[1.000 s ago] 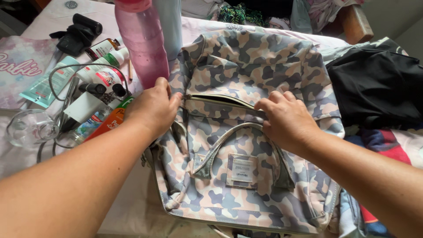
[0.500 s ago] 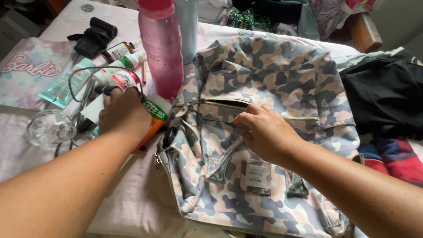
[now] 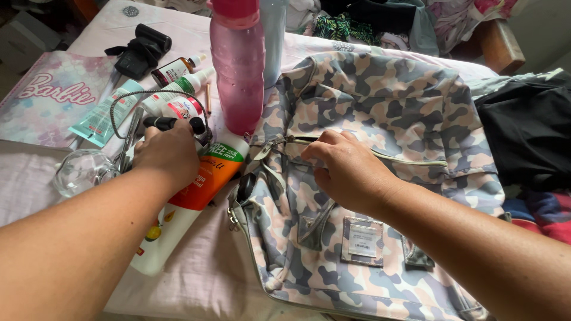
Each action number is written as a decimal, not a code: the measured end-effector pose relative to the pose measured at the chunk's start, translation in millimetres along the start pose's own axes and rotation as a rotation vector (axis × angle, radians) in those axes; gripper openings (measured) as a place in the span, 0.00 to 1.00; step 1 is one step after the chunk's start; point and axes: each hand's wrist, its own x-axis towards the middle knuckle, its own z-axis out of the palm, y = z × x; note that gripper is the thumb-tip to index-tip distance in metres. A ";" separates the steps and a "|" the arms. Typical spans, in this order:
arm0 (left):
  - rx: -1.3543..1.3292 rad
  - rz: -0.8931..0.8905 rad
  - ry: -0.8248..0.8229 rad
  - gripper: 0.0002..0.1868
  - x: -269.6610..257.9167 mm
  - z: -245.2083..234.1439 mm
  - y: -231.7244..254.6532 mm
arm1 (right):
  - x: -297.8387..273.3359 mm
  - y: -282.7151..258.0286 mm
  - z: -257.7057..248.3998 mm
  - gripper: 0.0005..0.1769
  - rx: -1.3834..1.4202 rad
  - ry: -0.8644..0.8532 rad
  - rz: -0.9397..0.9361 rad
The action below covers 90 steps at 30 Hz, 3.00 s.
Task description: The person unzips a camouflage backpack on a bed and places items into it one at a time, including a tube, small bottles, a coiled cable with a charger, and a lipstick, then zips the front pocket closed. They then open a gray zippered pouch and place a pink water bottle into it.
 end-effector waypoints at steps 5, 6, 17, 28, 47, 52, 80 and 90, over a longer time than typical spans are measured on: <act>0.097 0.145 0.048 0.21 2.4 5.5 -12.2 | 2.6 -7.8 0.4 0.20 -0.009 -0.019 0.053; 0.127 0.203 0.083 0.19 1.6 4.9 -13.6 | 3.5 -9.2 0.1 0.21 -0.014 -0.013 0.049; 0.112 1.038 0.428 0.19 -5.7 -14.9 2.5 | 19.8 -23.7 -5.4 0.31 0.255 0.071 0.079; -0.348 1.443 0.601 0.17 -13.7 -8.5 85.1 | 29.5 -21.4 -6.3 0.46 0.846 0.149 0.150; 0.282 0.975 -0.055 0.31 -35.7 14.7 133.4 | -14.7 53.5 -26.5 0.18 0.732 0.440 0.417; 0.380 0.901 -0.059 0.35 -34.2 13.8 140.4 | -27.8 48.8 -31.6 0.18 0.571 0.335 0.254; -0.004 1.270 0.392 0.42 -27.9 20.7 135.9 | -7.3 63.0 5.6 0.30 -0.019 0.242 -0.151; -0.043 1.320 0.398 0.33 -28.1 18.9 134.0 | 20.7 85.1 29.3 0.34 -0.166 0.127 -0.174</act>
